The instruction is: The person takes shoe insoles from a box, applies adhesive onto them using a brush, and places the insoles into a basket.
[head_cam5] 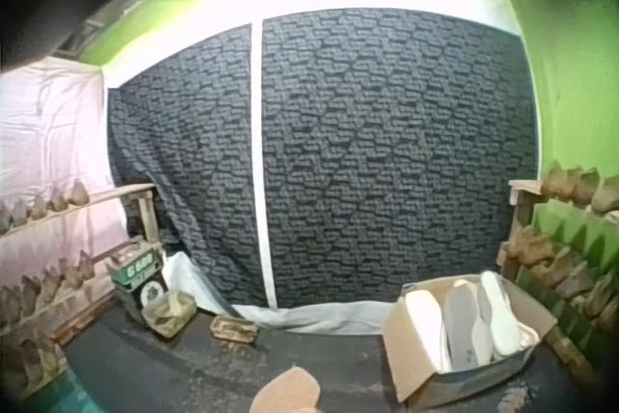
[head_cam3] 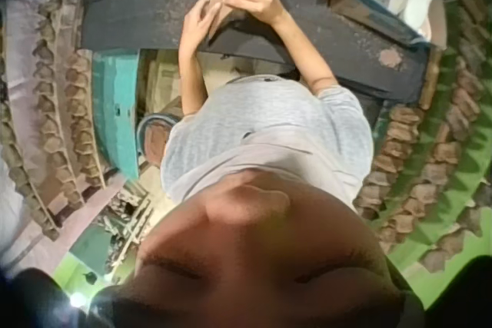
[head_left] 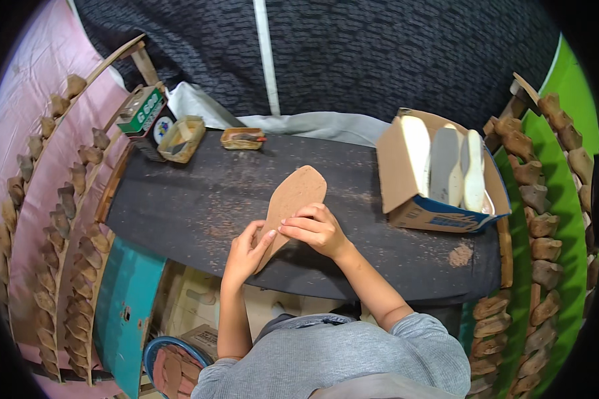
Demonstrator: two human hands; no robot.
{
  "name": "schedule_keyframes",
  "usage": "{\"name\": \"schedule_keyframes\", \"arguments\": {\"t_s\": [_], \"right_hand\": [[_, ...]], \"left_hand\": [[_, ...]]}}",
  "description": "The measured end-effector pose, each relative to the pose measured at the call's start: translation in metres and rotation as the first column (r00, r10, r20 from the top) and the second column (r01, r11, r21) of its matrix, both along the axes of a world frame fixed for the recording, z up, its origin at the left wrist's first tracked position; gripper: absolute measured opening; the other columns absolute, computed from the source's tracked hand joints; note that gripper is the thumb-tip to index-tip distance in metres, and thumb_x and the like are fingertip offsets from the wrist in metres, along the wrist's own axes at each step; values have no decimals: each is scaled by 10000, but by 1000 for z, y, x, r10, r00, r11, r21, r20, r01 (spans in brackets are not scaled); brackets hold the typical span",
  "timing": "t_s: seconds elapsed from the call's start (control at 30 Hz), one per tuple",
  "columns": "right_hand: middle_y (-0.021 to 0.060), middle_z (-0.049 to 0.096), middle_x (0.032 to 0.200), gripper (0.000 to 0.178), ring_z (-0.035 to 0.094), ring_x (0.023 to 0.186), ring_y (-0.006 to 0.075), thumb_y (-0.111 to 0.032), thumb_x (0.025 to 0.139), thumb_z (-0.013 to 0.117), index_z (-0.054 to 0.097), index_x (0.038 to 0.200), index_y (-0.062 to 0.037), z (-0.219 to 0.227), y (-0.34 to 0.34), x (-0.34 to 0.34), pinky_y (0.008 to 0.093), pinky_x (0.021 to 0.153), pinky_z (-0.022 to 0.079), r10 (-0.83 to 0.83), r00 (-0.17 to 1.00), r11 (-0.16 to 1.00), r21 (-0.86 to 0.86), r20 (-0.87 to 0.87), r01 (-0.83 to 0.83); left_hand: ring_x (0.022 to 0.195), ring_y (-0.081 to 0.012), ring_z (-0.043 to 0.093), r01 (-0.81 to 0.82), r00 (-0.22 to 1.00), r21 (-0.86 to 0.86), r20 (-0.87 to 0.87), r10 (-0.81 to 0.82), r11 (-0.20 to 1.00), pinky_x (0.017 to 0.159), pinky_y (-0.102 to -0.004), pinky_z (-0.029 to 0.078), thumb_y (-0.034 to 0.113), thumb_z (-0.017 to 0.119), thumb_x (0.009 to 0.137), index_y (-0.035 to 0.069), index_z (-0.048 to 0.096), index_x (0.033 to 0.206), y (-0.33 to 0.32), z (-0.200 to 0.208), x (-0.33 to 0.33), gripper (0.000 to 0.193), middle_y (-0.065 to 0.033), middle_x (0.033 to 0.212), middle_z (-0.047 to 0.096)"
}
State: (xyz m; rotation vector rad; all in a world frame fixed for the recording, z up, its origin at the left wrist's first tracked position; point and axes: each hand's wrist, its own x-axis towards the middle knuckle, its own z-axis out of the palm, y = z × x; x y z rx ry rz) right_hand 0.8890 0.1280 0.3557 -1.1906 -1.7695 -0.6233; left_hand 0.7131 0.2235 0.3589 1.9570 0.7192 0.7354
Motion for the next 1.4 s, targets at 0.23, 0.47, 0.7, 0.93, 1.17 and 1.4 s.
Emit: {"name": "schedule_keyframes", "arguments": {"t_s": [0.23,0.47,0.7,0.93,1.17,1.4], "right_hand": [[-48,651,974,221,552,951,163,-122,688,679,696,904,-163,-14,58,-24,355,883,419,-350,932,937,-38,-96,348],[24,620,971,247,553,963,236,-17,717,655,671,934,-134,-32,84,-18,369,874,427,-418,834,892,-336,-360,302],[87,613,941,223,580,895,261,-50,762,632,640,982,-88,-44,121,10,348,798,468,-321,839,904,-408,-440,131],[114,606,988,648,602,733,148,-225,784,725,376,1302,-53,-93,201,64,293,672,499,-442,438,866,-500,-783,-20],[76,621,917,598,600,774,124,-272,789,727,448,1271,-55,-102,267,88,274,700,486,-316,323,915,-377,-892,-147],[53,645,740,250,637,642,116,-241,853,652,633,988,-31,-78,295,82,268,603,495,-302,418,932,-358,-857,-60]], "left_hand": [[766,-84,573,-53,999,-308,-14,51,950,674,-256,458,256,662,855,16,609,966,56,-18,-47,270,-55,814,659],[836,-129,598,93,961,-450,275,38,888,731,-283,469,223,588,912,56,476,1188,89,-49,-50,342,-72,1028,616],[939,-265,639,274,899,-684,432,73,676,801,-361,523,210,493,949,96,265,1347,89,-38,-22,473,-164,1175,562],[734,-269,641,320,901,-711,432,30,626,642,-386,555,218,401,971,109,134,1271,87,-40,-13,416,-229,1058,569],[640,-237,605,281,903,-715,423,77,640,601,-365,536,218,363,970,110,203,1147,91,-44,-6,262,-190,918,576],[669,-258,599,237,912,-727,395,110,645,604,-389,536,227,373,934,123,190,1200,98,-49,-11,338,-193,911,563]]}}
